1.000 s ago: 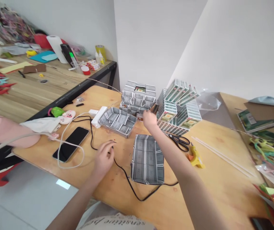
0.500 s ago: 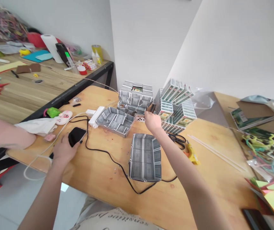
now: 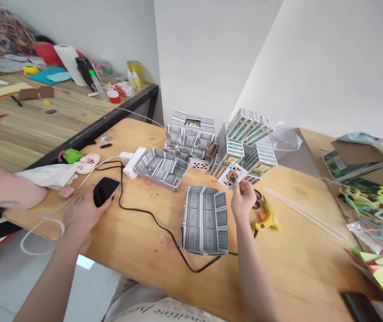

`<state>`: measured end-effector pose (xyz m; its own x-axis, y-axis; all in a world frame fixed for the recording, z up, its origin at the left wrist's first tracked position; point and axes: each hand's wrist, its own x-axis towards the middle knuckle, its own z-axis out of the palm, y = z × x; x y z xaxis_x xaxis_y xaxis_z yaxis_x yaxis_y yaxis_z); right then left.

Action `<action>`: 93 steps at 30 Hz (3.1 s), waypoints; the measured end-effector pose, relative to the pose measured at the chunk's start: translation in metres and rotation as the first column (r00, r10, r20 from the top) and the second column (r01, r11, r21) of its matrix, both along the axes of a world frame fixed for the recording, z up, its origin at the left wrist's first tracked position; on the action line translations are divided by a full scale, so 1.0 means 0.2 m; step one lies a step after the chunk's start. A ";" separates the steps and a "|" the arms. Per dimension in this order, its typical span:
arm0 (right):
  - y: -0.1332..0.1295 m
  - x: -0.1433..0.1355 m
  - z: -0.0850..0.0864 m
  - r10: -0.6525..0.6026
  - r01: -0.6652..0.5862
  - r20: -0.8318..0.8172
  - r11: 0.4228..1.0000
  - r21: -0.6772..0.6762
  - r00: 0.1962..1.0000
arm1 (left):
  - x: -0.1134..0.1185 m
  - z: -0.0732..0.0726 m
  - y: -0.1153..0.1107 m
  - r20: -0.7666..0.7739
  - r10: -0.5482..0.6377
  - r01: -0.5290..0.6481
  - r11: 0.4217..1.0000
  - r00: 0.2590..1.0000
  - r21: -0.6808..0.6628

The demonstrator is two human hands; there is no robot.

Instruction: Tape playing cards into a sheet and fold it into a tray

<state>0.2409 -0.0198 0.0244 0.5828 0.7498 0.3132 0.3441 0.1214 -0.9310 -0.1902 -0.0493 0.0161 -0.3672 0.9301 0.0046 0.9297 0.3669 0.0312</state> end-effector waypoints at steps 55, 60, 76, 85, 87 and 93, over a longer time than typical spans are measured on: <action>0.01 0.06 -0.24 0.342 -0.372 -0.242 0.924 -0.091 0.908 | 1.40 0.11 0.29 0.088 -0.886 0.888 0.458 0.455 0.025; 0.01 0.04 -0.23 0.394 -0.443 -0.328 0.892 -0.089 0.859 | 1.35 0.12 0.34 0.230 -0.863 0.886 0.463 0.450 0.000; 0.04 0.01 -0.24 0.441 -0.482 -0.330 0.875 -0.050 0.835 | 1.31 0.08 0.42 0.370 -0.843 0.891 0.447 0.390 0.080; 0.04 0.04 -0.24 0.345 -0.380 -0.250 0.919 -0.107 0.905 | 1.33 0.10 0.40 0.317 -0.846 0.896 0.443 0.429 -0.031; 0.03 0.04 -0.23 0.311 -0.344 -0.254 0.934 -0.100 0.916 | 1.31 0.11 0.40 0.344 -0.851 0.908 0.418 0.398 -0.018; 0.02 0.02 -0.22 0.298 -0.337 -0.351 0.940 -0.054 0.888 | 1.26 0.15 0.43 0.436 -0.817 0.903 0.429 0.377 0.021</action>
<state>0.2451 -0.0149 -0.0198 0.3625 0.9308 0.0477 -0.0274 0.0617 -0.9977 0.0618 0.0371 0.0451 0.7006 0.7004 -0.1360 0.6759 -0.5904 0.4412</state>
